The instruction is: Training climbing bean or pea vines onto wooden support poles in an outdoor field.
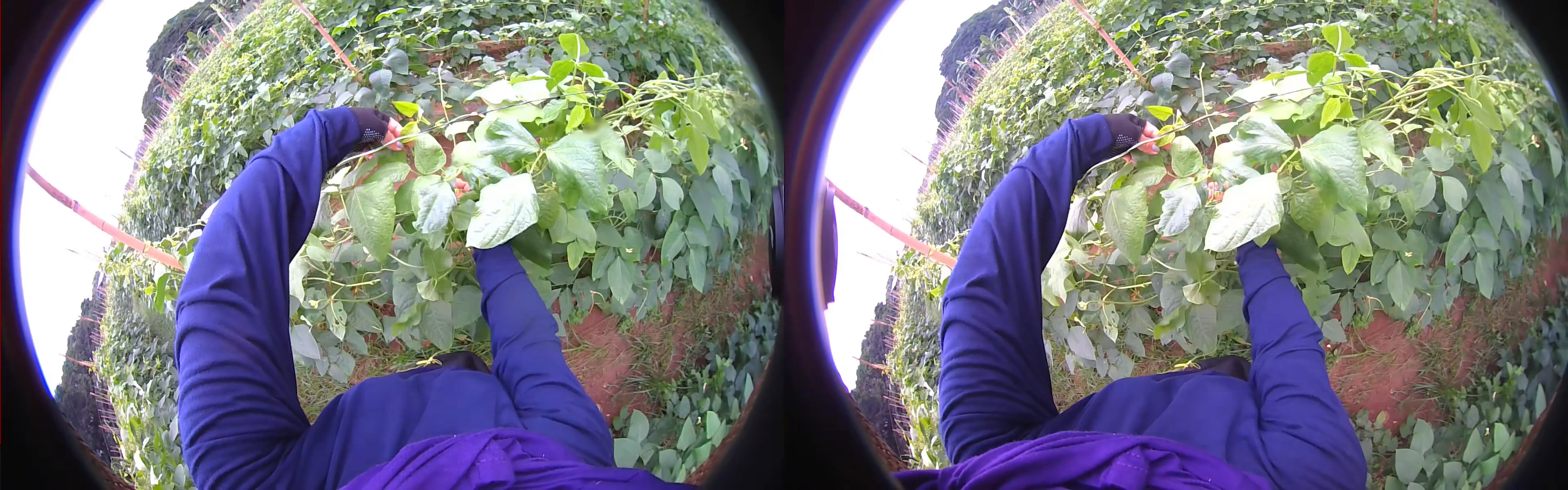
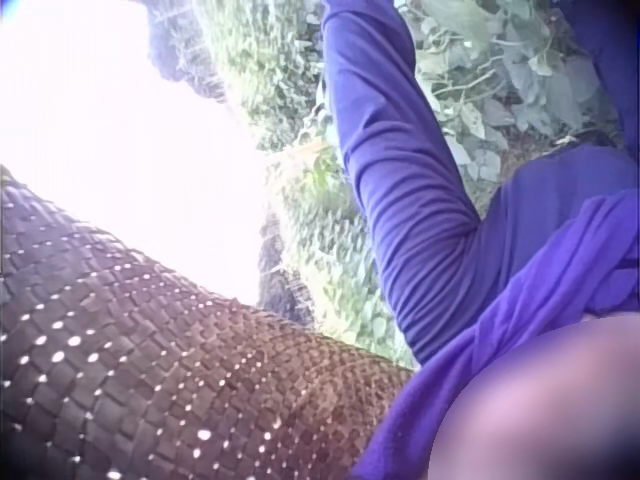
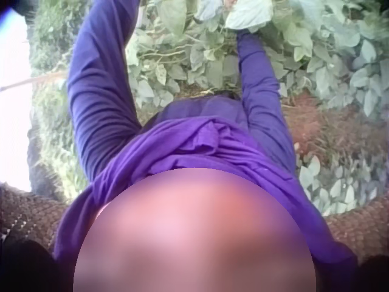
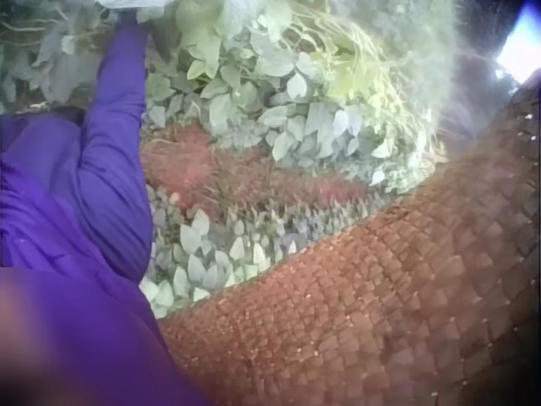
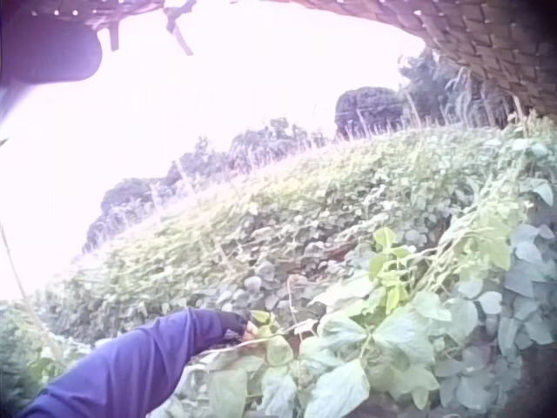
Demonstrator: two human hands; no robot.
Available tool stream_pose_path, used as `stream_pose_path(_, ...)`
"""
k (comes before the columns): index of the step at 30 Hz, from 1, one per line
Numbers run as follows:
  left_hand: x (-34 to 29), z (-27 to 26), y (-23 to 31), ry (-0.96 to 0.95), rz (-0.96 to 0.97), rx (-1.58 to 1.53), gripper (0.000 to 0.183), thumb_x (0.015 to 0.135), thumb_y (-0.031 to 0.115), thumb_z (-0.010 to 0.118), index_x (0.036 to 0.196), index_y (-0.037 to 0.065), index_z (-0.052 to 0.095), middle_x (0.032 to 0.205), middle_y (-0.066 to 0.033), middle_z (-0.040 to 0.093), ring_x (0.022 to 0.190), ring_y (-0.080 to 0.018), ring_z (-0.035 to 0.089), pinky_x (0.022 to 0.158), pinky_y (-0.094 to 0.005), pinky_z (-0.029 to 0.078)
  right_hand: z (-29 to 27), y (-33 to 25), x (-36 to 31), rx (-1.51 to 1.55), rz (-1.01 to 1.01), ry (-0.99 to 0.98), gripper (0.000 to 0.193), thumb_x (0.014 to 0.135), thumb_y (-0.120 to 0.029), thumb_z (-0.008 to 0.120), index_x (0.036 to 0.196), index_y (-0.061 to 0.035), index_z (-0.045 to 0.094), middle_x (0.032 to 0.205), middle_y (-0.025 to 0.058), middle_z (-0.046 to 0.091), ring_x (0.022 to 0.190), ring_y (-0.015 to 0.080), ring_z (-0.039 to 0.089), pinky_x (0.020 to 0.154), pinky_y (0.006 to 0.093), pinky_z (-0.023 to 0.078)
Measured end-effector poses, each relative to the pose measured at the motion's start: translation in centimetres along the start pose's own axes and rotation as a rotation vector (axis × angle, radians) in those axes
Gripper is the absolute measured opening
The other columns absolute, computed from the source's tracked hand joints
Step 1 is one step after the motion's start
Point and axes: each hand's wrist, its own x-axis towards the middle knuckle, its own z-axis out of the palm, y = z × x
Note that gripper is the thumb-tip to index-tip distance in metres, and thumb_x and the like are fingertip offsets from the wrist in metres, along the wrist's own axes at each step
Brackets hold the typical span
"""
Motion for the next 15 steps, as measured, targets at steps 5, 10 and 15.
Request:
stream_pose_path(5,0.1,-0.5,-0.9,-0.031,-0.033,-0.109,0.036,0.079,0.007,0.057,0.113,0.011,0.065,0.085,-0.0018,0.065,0.064,-0.0090,0.059,0.061,-0.0268,0.050,2.8,-4.1,-5.3,-0.580,-0.065,-0.018,0.020,0.085,-0.009,0.061,0.104,-0.0032,0.063,0.092,0.0084,0.063,0.084,0.0126,0.058,0.078,0.0266,0.046)
stream_pose_path(10,1.3,-2.7,1.1,-0.104,0.011,-0.168,0.035,0.080,0.007,0.057,0.114,0.011,0.064,0.081,-0.0008,0.064,0.057,-0.0075,0.056,0.054,-0.0260,0.048,2.4,-8.1,-14.1,-0.762,-0.221,-0.055,0.019,0.087,-0.010,0.061,0.105,-0.0058,0.066,0.096,0.0008,0.058,0.077,0.0071,0.051,0.073,0.0223,0.043)
stream_pose_path(15,-4.1,-4.6,5.1,-0.121,0.063,-0.088,0.028,0.087,0.011,0.057,0.114,0.012,0.063,0.078,-0.0009,0.061,0.055,-0.0103,0.055,0.054,-0.0263,0.049,0.4,-12.1,-22.4,-0.917,-0.037,-0.015,0.016,0.086,-0.010,0.061,0.100,-0.0063,0.067,0.091,0.0036,0.060,0.076,0.0093,0.055,0.071,0.0250,0.046)
